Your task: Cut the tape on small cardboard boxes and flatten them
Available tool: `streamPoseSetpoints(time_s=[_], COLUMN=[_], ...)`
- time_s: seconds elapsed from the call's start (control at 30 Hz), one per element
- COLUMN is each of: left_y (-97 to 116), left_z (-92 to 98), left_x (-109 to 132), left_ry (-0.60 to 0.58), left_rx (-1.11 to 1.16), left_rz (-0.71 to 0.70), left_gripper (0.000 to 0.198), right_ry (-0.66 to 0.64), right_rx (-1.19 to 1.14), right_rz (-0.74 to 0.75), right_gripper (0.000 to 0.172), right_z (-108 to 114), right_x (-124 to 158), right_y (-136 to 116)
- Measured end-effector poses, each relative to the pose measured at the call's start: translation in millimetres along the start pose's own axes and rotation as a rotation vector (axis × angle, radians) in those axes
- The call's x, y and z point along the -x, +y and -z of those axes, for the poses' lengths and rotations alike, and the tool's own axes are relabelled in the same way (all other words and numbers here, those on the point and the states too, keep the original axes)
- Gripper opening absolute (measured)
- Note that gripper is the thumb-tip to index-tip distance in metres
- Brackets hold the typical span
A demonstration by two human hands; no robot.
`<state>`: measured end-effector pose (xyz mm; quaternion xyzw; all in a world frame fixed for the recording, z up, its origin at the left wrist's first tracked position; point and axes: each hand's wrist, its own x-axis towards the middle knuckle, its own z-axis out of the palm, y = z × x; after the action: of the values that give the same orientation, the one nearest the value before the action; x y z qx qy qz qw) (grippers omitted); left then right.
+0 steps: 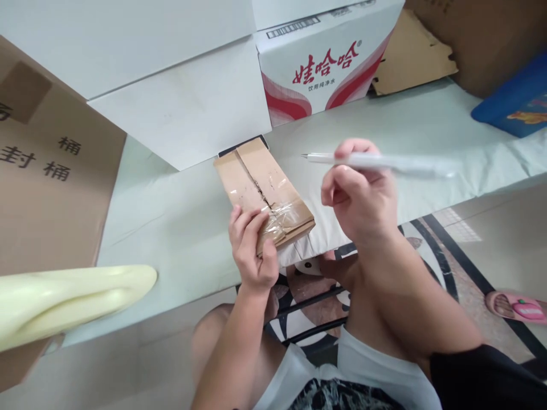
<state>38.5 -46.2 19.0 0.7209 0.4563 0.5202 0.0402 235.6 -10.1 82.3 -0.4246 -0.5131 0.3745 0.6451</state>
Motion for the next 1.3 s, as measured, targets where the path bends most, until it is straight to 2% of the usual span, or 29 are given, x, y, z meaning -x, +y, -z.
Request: streamPoseSetpoints(time_s=[0.1, 0.23, 0.3, 0.4, 0.5, 0.63, 0.7, 0.87, 1.13, 1.3], left_y=[6, 8, 9, 9, 10, 11, 11, 13, 14, 12], left_z=[-3.7, -3.9, -2.7, -1.1, -0.1, 0.1, -0.4, -3.0, -5.6, -6.7], left_x=[2, 1, 0, -2, -1, 0, 0, 1, 1, 4], left_ry=[0.003, -0.018, -0.020, -0.026, -0.036, -0.044, -0.040, -0.014, -0.008, -0.026], left_rx=[-0.022, 0.009, 0.008, -0.001, -0.018, -0.032, -0.026, -0.017, -0.067, -0.066], left_rz=[0.018, -0.012, -0.017, -0.026, -0.034, -0.044, -0.037, -0.038, -0.025, -0.017], left_gripper=[0.035, 0.034, 0.034, 0.034, 0.035, 0.036, 0.036, 0.032, 0.035, 0.039], right_ry=[-0.047, -0.249, -0.304, -0.317, -0.351, -0.455, -0.453, -0.401, -0.375, -0.346], right_rx=[0.032, -0.025, 0.020, 0.153, 0.233, 0.250, 0.297, 0.437, 0.528, 0.583], right_rz=[-0.025, -0.115, -0.103, -0.055, -0.089, -0.148, -0.126, -0.037, 0.031, 0.043], right_gripper=[0.038, 0.043, 0.036, 0.024, 0.012, 0.018, 0.012, 0.023, 0.015, 0.020], right_z=[-7, -10, -11, -14, -16, -13, -11, -13, -14, -15], right_x=[9, 16, 17, 15, 14, 13, 12, 10, 14, 17], right_y=[-8, -17, -19, -17, -14, -13, -14, -19, -16, -13])
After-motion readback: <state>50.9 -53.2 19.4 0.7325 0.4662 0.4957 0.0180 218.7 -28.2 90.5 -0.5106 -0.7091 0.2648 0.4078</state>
